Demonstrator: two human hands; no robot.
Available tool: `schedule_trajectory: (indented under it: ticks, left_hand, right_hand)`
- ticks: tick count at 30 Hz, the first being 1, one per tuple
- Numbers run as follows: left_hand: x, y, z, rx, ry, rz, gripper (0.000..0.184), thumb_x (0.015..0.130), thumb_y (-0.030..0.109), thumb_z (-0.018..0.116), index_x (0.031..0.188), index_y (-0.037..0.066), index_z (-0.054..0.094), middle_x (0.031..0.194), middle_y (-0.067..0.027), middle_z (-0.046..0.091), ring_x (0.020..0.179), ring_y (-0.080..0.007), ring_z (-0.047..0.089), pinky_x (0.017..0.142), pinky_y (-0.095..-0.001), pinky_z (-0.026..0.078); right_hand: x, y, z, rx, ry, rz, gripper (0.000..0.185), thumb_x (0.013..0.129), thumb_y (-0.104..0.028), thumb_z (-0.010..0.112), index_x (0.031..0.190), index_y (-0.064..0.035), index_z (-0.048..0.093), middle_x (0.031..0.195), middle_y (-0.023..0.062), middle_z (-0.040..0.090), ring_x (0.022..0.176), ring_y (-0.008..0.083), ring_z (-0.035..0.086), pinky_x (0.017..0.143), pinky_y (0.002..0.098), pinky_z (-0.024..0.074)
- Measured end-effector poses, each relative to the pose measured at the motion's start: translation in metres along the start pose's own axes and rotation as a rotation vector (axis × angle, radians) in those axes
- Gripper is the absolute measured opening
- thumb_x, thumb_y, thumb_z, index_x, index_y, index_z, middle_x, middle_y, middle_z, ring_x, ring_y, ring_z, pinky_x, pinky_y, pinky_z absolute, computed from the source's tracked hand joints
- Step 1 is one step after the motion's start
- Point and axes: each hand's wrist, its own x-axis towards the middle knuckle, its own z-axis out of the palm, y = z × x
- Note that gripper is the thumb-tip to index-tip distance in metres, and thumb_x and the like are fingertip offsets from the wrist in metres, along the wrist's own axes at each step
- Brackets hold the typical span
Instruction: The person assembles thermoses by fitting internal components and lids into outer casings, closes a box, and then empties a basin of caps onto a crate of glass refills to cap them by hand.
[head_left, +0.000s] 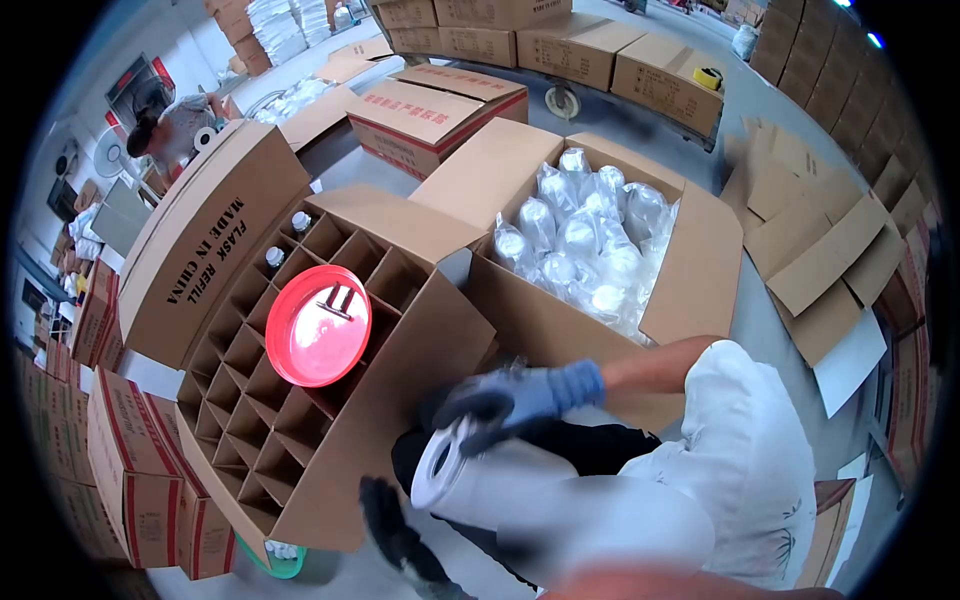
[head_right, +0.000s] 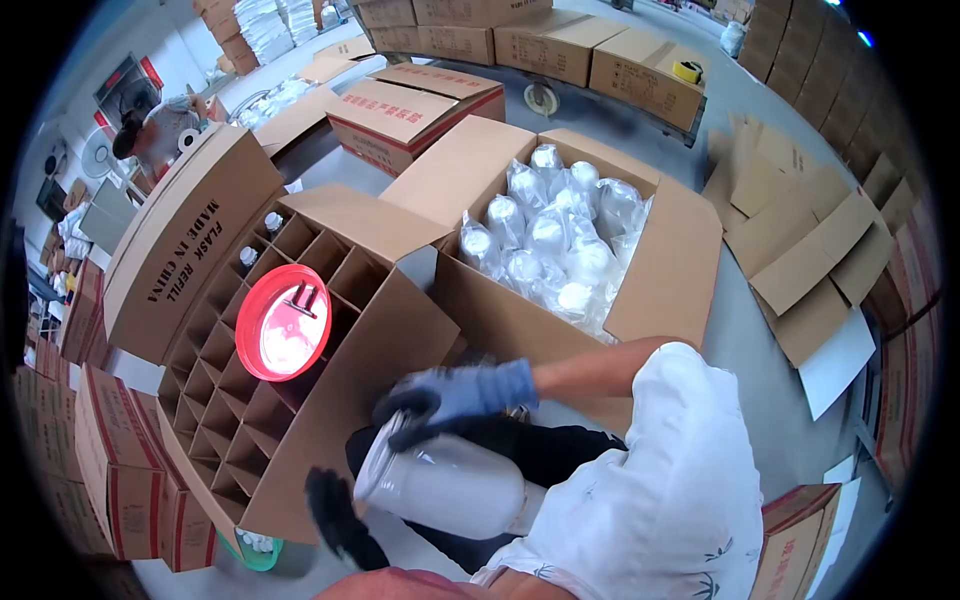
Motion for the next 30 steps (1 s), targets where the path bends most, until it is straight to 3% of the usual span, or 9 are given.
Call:
schedule_trajectory:
  ticks: [1,7,12,16,18,19,22,26,30]
  left_hand:
    - [0.006,0.005,0.004,0.03,-0.05,0.06,0.052,0.083,0.029,0.057,0.123,-0.003,0.055,0.14,-0.0191,0.042,0.127,-0.0295,0.044,0.101,-0.0416,0.04]
    - [0.03,0.018,0.002,0.11,-0.153,0.273,0.051,0.079,0.021,0.061,0.125,-0.001,0.055,0.143,-0.0169,0.038,0.128,-0.0274,0.042,0.1,-0.0398,0.041]
    - [0.056,-0.004,-0.004,-0.062,-0.136,0.075,0.058,0.081,0.031,0.063,0.128,0.001,0.05,0.135,-0.0137,0.045,0.121,-0.026,0.047,0.1,-0.0382,0.041]
    - [0.083,-0.029,0.001,-0.264,-0.193,-0.065,0.065,0.082,0.04,0.066,0.131,0.003,0.046,0.129,-0.0111,0.051,0.115,-0.0249,0.051,0.1,-0.037,0.041]
    - [0.088,-0.057,0.01,-0.868,-0.037,-0.227,0.066,0.081,0.04,0.068,0.131,0.004,0.046,0.125,-0.0127,0.055,0.113,-0.0256,0.054,0.101,-0.037,0.041]
    - [0.105,-0.028,0.01,-1.084,0.07,-0.47,0.076,0.084,0.058,0.058,0.135,0.005,0.042,0.126,-0.0134,0.054,0.115,-0.0263,0.053,0.1,-0.038,0.042]
    - [0.131,-0.007,0.025,-1.173,0.231,-0.254,0.08,0.088,0.064,0.045,0.14,0.003,0.035,0.126,-0.0148,0.054,0.115,-0.0281,0.053,0.1,-0.0411,0.042]
    - [0.122,-0.069,0.03,-0.77,0.223,-0.123,0.056,0.091,0.028,0.058,0.134,-0.002,0.04,0.123,-0.0173,0.055,0.109,-0.0259,0.058,0.095,-0.0384,0.047]
    - [0.123,-0.093,0.025,-0.498,0.052,-0.177,0.057,0.083,0.001,0.061,0.135,-0.003,0.036,0.123,-0.0172,0.055,0.11,-0.0242,0.057,0.094,-0.0354,0.046]
  right_hand:
    - [0.003,-0.007,0.016,-0.053,0.084,-0.196,0.05,0.08,-0.039,0.071,0.113,-0.0025,0.061,0.103,0.0169,0.06,0.099,0.0281,0.057,0.087,0.0366,0.0469]
    - [0.012,-0.014,0.065,-0.553,0.067,-0.834,0.053,0.079,-0.035,0.068,0.124,-0.0105,0.052,0.141,0.0183,0.036,0.13,0.0477,0.028,0.102,0.0583,0.0294]
    - [0.067,-0.008,0.018,-0.462,-0.009,-0.539,0.062,0.079,-0.041,0.068,0.128,-0.008,0.049,0.139,0.0222,0.036,0.127,0.0447,0.034,0.103,0.0548,0.0295]
    - [0.133,-0.023,0.011,-0.224,0.37,-0.475,0.076,0.076,-0.035,0.073,0.137,-0.0041,0.04,0.138,0.0236,0.038,0.128,0.0411,0.035,0.106,0.0465,0.03]
    - [0.151,-0.034,0.002,-0.142,0.379,-0.591,0.077,0.077,-0.028,0.073,0.139,-0.0028,0.035,0.142,0.0244,0.032,0.132,0.0413,0.033,0.108,0.0456,0.0293]
    - [0.158,-0.028,-0.002,-0.163,0.295,-0.649,0.075,0.077,-0.025,0.073,0.139,-0.0035,0.036,0.143,0.0239,0.031,0.133,0.041,0.033,0.109,0.0452,0.0287]
    - [0.175,-0.003,-0.012,-0.38,0.158,-0.701,0.072,0.074,-0.019,0.075,0.137,-0.0074,0.042,0.14,0.0205,0.035,0.127,0.0402,0.041,0.104,0.0443,0.0369]
    - [0.173,0.007,-0.025,-0.426,0.129,-0.464,0.072,0.072,-0.02,0.077,0.135,-0.0091,0.043,0.127,0.0163,0.047,0.112,0.0361,0.053,0.092,0.0416,0.0464]
    - [0.161,0.012,-0.038,-0.431,0.151,-0.268,0.071,0.072,-0.024,0.075,0.134,-0.0104,0.043,0.116,0.0181,0.05,0.099,0.0363,0.057,0.084,0.0426,0.0491]
